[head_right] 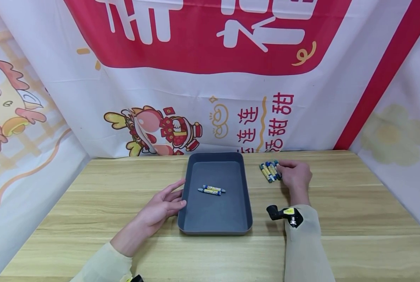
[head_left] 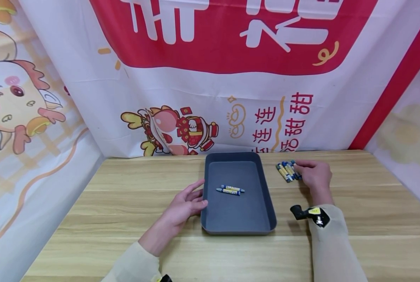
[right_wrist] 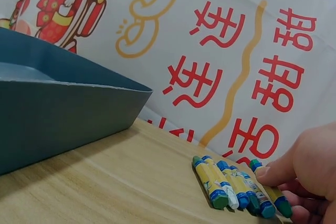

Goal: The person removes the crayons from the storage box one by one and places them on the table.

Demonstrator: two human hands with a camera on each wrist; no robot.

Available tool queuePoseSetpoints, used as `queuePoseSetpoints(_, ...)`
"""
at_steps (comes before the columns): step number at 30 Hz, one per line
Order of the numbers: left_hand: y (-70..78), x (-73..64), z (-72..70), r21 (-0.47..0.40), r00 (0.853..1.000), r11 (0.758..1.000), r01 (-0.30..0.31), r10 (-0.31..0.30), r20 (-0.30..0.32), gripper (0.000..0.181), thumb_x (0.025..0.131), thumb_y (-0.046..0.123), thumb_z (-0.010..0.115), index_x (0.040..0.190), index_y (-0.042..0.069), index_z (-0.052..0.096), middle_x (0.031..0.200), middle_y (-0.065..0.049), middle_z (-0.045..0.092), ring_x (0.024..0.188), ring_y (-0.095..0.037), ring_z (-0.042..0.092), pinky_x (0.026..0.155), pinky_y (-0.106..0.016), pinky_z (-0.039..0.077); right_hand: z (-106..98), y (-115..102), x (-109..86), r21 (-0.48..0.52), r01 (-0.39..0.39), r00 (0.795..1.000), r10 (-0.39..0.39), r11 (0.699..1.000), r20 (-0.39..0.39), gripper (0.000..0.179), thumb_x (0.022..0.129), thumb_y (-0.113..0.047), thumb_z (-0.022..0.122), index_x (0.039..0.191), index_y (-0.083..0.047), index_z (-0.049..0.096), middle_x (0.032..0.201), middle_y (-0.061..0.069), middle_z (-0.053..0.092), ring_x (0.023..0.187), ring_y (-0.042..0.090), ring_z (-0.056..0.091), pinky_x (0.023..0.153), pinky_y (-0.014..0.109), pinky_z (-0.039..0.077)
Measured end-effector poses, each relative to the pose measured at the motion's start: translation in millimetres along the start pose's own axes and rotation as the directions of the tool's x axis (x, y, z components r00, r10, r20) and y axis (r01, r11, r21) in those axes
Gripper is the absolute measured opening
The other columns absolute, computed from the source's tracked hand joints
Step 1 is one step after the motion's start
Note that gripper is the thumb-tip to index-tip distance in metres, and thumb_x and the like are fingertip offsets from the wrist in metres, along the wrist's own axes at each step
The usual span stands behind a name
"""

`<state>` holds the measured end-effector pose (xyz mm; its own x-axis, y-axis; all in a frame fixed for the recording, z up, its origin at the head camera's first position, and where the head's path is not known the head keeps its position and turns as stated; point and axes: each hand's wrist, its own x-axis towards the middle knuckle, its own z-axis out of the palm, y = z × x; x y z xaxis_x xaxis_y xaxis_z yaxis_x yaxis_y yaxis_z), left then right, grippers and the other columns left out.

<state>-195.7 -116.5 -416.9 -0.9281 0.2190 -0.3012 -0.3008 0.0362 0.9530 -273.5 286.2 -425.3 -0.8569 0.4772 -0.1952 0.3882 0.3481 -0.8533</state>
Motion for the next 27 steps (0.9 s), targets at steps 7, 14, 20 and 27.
queuePoseSetpoints(7, -0.4, 1.6, -0.3, -0.001, 1.0, 1.0, 0.001, -0.001, 0.005, 0.069, 0.101, 0.003, 0.067, 0.162, 0.025, 0.045, 0.164, -0.021, 0.047, 0.144, -0.036, 0.055, 0.106, -0.041, 0.058, 0.8, 2.6, 3.0, -0.053, 0.016, 1.0, -0.018, 0.998, -0.022, 0.038, 0.104, -0.026, 0.067, 0.141, -0.015, 0.068, 0.155, 0.016, 0.06, 0.147, 0.039, 0.047, 0.12, 0.057, 0.038)
queuePoseSetpoints(14, 0.2, 0.8, -0.4, -0.002, 1.0, 1.0, 0.003, -0.003, 0.006, 0.069, 0.101, 0.003, 0.068, 0.162, 0.025, 0.045, 0.164, -0.021, 0.046, 0.144, -0.036, 0.055, 0.109, -0.044, 0.057, 1.9, 3.5, 3.5, -0.074, 0.006, 0.999, -0.009, 0.997, -0.039, 0.038, 0.104, -0.028, 0.068, 0.138, -0.013, 0.07, 0.154, 0.017, 0.06, 0.148, 0.041, 0.046, 0.121, 0.058, 0.035)
queuePoseSetpoints(20, -0.7, 0.0, -0.6, -0.003, 1.0, 1.0, -0.004, 0.004, 0.002, 0.069, 0.1, 0.002, 0.067, 0.162, 0.024, 0.046, 0.163, -0.022, 0.047, 0.144, -0.036, 0.056, 0.107, -0.044, 0.057, 2.6, 3.5, 2.6, -0.07, 0.002, 0.999, -0.005, 0.998, -0.042, 0.037, 0.105, -0.028, 0.067, 0.139, -0.014, 0.07, 0.155, 0.015, 0.06, 0.149, 0.04, 0.045, 0.123, 0.058, 0.034)
queuePoseSetpoints(27, -0.9, 2.3, -0.7, 0.0, 1.0, 1.0, 0.007, -0.007, -0.001, 0.069, 0.101, 0.003, 0.068, 0.162, 0.026, 0.046, 0.164, -0.021, 0.047, 0.144, -0.035, 0.056, 0.106, -0.042, 0.058, 2.3, 4.8, 3.1, -0.059, -0.006, 0.999, 0.003, 0.998, -0.042, 0.039, 0.105, -0.03, 0.067, 0.14, -0.015, 0.069, 0.156, 0.014, 0.059, 0.151, 0.04, 0.044, 0.123, 0.059, 0.033)
